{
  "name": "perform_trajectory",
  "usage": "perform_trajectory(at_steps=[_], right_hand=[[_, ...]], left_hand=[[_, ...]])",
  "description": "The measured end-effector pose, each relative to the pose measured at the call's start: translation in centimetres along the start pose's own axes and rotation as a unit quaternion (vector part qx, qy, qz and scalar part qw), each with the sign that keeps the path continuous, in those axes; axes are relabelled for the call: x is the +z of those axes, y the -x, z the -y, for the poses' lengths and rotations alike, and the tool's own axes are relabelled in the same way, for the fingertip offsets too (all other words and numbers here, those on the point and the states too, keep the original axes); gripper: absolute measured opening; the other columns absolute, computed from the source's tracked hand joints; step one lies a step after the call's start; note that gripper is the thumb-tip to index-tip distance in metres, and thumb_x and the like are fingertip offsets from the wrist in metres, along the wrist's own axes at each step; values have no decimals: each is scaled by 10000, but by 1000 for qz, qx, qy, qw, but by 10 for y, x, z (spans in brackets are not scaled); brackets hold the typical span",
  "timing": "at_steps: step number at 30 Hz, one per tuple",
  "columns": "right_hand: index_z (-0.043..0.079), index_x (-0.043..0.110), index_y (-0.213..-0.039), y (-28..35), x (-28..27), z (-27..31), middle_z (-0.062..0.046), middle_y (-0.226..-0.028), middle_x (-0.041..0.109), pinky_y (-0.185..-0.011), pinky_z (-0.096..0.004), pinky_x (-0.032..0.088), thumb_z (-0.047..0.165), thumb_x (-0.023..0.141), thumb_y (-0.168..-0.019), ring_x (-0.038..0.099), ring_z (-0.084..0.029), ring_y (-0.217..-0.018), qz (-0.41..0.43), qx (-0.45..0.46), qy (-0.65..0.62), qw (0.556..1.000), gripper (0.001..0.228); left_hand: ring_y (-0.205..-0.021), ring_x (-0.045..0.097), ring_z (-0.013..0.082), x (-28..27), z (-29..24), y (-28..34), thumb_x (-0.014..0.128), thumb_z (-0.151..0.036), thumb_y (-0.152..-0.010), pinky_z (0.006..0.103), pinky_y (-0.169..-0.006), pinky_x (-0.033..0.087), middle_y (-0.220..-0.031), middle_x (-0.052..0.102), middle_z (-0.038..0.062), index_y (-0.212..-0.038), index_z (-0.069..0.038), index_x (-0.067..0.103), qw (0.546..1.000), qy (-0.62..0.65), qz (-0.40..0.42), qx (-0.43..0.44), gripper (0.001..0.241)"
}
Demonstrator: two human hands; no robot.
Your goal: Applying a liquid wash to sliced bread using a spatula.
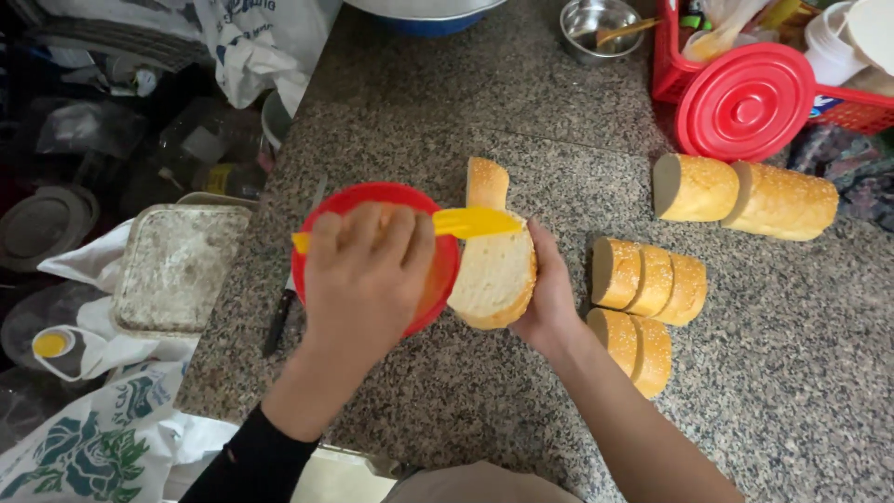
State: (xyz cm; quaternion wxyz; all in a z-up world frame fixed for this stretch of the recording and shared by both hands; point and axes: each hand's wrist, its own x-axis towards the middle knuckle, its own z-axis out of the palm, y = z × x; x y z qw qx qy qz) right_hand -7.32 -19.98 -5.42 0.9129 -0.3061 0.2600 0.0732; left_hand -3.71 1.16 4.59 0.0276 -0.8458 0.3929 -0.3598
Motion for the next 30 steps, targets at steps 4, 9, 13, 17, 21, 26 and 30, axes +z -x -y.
perform_trajectory(at_steps=[4, 9, 13, 17, 21, 26, 30], right_hand=[[136, 628, -1340, 3, -13, 12, -74, -1276, 719, -1049, -457, 519, 560, 405, -1008, 696, -253, -1147, 9, -25, -26, 999, 582], [137, 637, -1308, 2, -24, 23, -76, -1221, 701, -1001, -488, 531, 593, 428, -1022, 678, -264, -1091, -1, -34, -17, 999, 578], [123, 644, -1333, -4, -27, 14, -81, -1280, 711, -1026, -460, 534, 563, 444, -1025, 685, -258, -1145, 55, -32, -4, 998, 574], [107, 642, -1314, 7, -21, 20, -94, -1248, 719, -971, -481, 557, 563, 437, -1003, 697, -275, -1105, 68, -30, -16, 997, 589], [80, 622, -1341, -11, -48, 17, -116, -1267, 701, -989, -478, 552, 559, 455, -1053, 684, -293, -1110, 89, -40, -23, 995, 584], [127, 623, -1372, 7, -18, 19, -94, -1289, 707, -1001, -492, 544, 559, 473, -996, 686, -282, -1142, 90, -66, -3, 994, 593], [115, 606, -1357, 6, -30, 31, -96, -1264, 713, -974, -522, 559, 589, 475, -986, 698, -306, -1107, 58, -49, -29, 997, 616]], left_hand=[[-1044, 625, 189, -7, 8, 9, 682, -262, -870, 389, -948, 407, -1073, 694, 6, -1102, -118, 762, 997, -16, -5, 75, 284], [-929, 629, 195, -18, 32, -3, 742, -328, -917, 429, -911, 387, -953, 716, 11, -1063, -160, 780, 997, 70, 25, 29, 227], [-741, 645, 208, -4, 23, -9, 740, -376, -920, 459, -895, 388, -770, 712, 25, -1011, -149, 801, 959, 230, 96, -134, 252], [-572, 648, 259, 10, 32, -1, 728, -466, -883, 468, -918, 403, -588, 684, 60, -941, -172, 827, 917, 269, 184, -229, 316], [-595, 678, 260, 0, 34, -10, 709, -491, -893, 500, -954, 399, -612, 704, 63, -957, -195, 833, 914, 276, 181, -235, 326], [-650, 693, 256, 9, 24, -9, 707, -476, -892, 506, -961, 396, -719, 751, 52, -964, -197, 832, 904, 324, 167, -223, 314], [-664, 703, 255, 3, 37, -15, 724, -507, -859, 520, -1032, 343, -743, 768, 67, -919, -181, 833, 901, 278, 251, -220, 349]])
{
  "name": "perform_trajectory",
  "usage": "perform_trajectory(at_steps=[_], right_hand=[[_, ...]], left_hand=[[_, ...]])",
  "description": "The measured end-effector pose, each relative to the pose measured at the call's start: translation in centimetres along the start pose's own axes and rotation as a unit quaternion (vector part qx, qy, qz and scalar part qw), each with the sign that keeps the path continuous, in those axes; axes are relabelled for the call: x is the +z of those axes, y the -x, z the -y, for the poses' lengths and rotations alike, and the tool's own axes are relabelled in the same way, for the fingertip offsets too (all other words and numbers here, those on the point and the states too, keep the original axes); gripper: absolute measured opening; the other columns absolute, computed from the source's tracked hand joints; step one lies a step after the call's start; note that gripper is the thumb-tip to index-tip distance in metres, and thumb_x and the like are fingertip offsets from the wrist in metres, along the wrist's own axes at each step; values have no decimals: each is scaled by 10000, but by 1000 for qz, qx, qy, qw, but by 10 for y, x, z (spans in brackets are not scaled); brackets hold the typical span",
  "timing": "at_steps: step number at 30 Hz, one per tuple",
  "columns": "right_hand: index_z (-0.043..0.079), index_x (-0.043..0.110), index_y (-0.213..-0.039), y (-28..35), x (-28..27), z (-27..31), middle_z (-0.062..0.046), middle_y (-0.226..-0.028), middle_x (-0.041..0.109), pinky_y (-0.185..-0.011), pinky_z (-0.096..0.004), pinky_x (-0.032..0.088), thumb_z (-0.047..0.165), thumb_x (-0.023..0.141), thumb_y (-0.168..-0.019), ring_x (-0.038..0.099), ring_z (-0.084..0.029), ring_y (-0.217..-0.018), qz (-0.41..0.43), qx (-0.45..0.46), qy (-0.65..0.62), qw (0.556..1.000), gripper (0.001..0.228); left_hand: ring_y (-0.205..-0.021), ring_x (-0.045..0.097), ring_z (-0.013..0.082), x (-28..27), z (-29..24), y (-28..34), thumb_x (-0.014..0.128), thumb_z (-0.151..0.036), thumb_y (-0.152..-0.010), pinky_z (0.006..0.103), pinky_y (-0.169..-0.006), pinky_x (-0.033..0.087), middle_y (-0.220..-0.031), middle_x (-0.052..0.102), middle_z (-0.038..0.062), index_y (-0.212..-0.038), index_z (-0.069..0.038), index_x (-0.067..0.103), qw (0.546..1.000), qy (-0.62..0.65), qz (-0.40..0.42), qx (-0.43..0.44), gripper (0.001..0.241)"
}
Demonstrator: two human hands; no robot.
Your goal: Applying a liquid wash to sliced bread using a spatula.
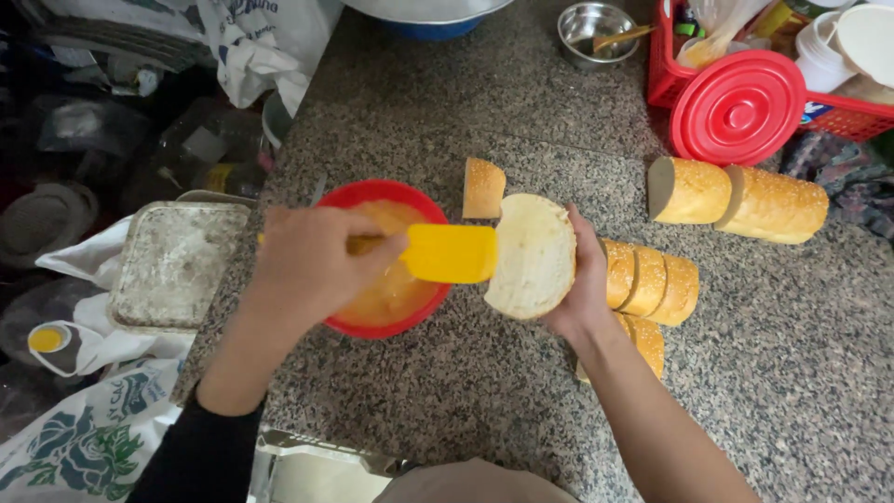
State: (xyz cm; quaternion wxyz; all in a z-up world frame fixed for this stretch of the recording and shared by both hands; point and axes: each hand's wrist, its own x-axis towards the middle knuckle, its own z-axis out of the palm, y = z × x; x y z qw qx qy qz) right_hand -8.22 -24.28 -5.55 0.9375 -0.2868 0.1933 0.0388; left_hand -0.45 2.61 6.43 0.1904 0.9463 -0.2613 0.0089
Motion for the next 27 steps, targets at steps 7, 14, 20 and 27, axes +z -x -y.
perform_trajectory(at_steps=[7, 14, 20, 27], right_hand=[[125, 627, -1337, -4, 6, -10, -147, -1239, 711, -939, -583, 554, 561, 455, -1008, 703, -352, -1061, 45, 11, 9, 999, 572], [84, 663, -1295, -3, 3, -5, -185, -1194, 729, -880, -574, 577, 585, 454, -1014, 719, -379, -1009, 110, 39, -30, 993, 611], [74, 654, -1290, -4, 3, -5, -175, -1189, 725, -906, -577, 570, 590, 427, -1024, 714, -361, -1016, 45, 29, 27, 998, 623], [97, 642, -1288, -14, -16, -16, -112, -1222, 716, -1037, -475, 505, 575, 368, -1024, 682, -285, -1117, -84, 52, 114, 989, 611]], left_hand=[[-638, 669, 245, 10, -5, -3, 716, -485, -908, 494, -898, 377, -729, 741, 61, -909, -166, 827, 992, 31, -105, 64, 338], [-609, 637, 236, 10, -3, 0, 748, -434, -936, 469, -861, 376, -698, 707, 40, -875, -152, 804, 982, 7, -180, 64, 294], [-609, 646, 244, 20, 23, 6, 746, -405, -915, 475, -854, 389, -677, 701, 64, -877, -158, 806, 984, -27, -170, 41, 257], [-656, 682, 248, 37, 18, 6, 678, -275, -893, 470, -907, 398, -656, 705, 73, -737, -179, 773, 969, -243, -30, -18, 206]])
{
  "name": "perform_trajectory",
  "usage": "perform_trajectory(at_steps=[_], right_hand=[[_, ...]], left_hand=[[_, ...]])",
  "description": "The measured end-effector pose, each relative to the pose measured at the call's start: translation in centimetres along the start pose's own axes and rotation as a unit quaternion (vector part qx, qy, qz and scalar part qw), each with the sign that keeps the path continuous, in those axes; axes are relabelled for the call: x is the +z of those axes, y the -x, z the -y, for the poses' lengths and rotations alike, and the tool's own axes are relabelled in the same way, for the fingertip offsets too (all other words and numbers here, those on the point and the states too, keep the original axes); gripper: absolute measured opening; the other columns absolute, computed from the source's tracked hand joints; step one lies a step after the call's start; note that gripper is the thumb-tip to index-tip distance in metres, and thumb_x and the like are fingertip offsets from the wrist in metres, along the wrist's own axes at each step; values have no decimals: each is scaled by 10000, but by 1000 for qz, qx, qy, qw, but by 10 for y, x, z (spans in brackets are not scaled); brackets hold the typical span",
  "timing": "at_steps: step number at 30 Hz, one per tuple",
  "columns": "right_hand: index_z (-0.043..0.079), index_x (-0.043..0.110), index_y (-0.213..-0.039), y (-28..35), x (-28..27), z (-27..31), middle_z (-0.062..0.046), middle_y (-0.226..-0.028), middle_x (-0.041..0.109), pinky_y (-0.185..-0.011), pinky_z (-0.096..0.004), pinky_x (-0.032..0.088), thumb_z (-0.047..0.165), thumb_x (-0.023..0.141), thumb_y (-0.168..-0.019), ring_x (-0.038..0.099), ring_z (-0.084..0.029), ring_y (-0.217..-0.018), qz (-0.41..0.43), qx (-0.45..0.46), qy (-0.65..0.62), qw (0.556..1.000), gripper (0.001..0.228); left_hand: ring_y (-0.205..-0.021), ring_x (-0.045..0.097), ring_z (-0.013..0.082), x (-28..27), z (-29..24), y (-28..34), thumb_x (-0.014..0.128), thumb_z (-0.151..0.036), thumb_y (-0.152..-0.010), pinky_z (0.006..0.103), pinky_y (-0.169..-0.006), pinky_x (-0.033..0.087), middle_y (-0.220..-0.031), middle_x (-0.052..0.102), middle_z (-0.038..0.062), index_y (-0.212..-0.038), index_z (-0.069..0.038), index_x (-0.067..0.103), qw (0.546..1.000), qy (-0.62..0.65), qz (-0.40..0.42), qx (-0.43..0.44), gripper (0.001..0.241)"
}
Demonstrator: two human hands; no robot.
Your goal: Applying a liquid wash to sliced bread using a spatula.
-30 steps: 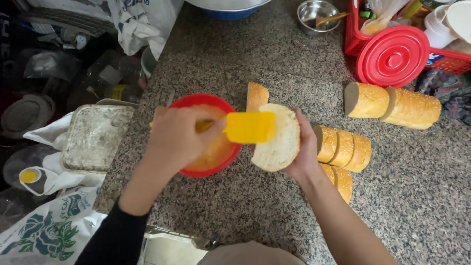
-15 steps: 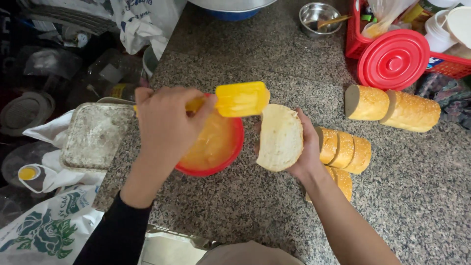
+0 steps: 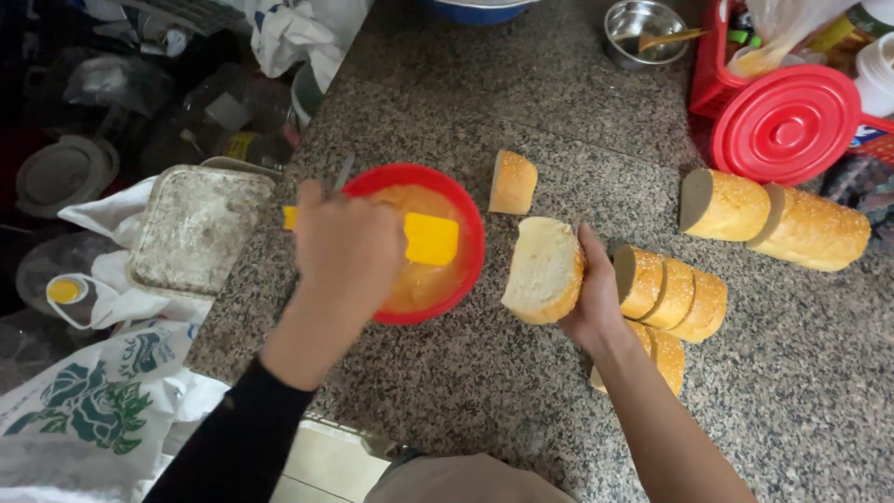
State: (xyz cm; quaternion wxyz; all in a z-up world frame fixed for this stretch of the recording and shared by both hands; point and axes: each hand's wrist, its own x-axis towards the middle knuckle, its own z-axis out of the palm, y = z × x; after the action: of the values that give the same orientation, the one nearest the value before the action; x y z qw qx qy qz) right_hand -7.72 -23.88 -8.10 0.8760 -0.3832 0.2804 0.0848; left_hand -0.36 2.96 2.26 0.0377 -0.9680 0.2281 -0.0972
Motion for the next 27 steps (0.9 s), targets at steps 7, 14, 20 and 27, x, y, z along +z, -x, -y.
perform_trajectory(at_steps=[7, 14, 20, 27], right_hand=[[119, 618, -1302, -2, -3, -4, -88, -1277, 691, -1083, -483, 481, 530, 356, -1026, 654, -273, -1191, -67, 21, 3, 998, 560], [123, 607, -1326, -4, -5, -9, -68, -1309, 680, -1094, -484, 463, 523, 338, -1032, 638, -263, -1223, -27, 25, -15, 999, 565], [150, 601, -1352, -8, -4, -14, -44, -1336, 671, -1115, -455, 457, 575, 327, -1034, 628, -240, -1251, -15, 35, -29, 999, 598], [172, 586, -1347, -5, 11, -13, -12, -1334, 667, -1085, -499, 471, 560, 315, -1033, 638, -233, -1230, -35, 3, -49, 998, 568]], left_hand=[[-769, 708, 227, 19, -36, -11, 636, -204, -841, 454, -913, 395, -728, 735, 44, -750, -194, 767, 997, -66, 22, 15, 160], [-785, 713, 229, 35, -41, -12, 628, -176, -865, 440, -859, 405, -749, 737, 43, -759, -204, 765, 998, -39, 45, 4, 175], [-727, 709, 251, 19, -23, -2, 671, -265, -863, 469, -897, 414, -696, 726, 74, -734, -175, 768, 999, 41, 9, -18, 184], [-653, 679, 294, -10, 2, 13, 705, -331, -877, 480, -901, 422, -667, 702, 113, -868, -156, 801, 987, 145, -40, -56, 201]])
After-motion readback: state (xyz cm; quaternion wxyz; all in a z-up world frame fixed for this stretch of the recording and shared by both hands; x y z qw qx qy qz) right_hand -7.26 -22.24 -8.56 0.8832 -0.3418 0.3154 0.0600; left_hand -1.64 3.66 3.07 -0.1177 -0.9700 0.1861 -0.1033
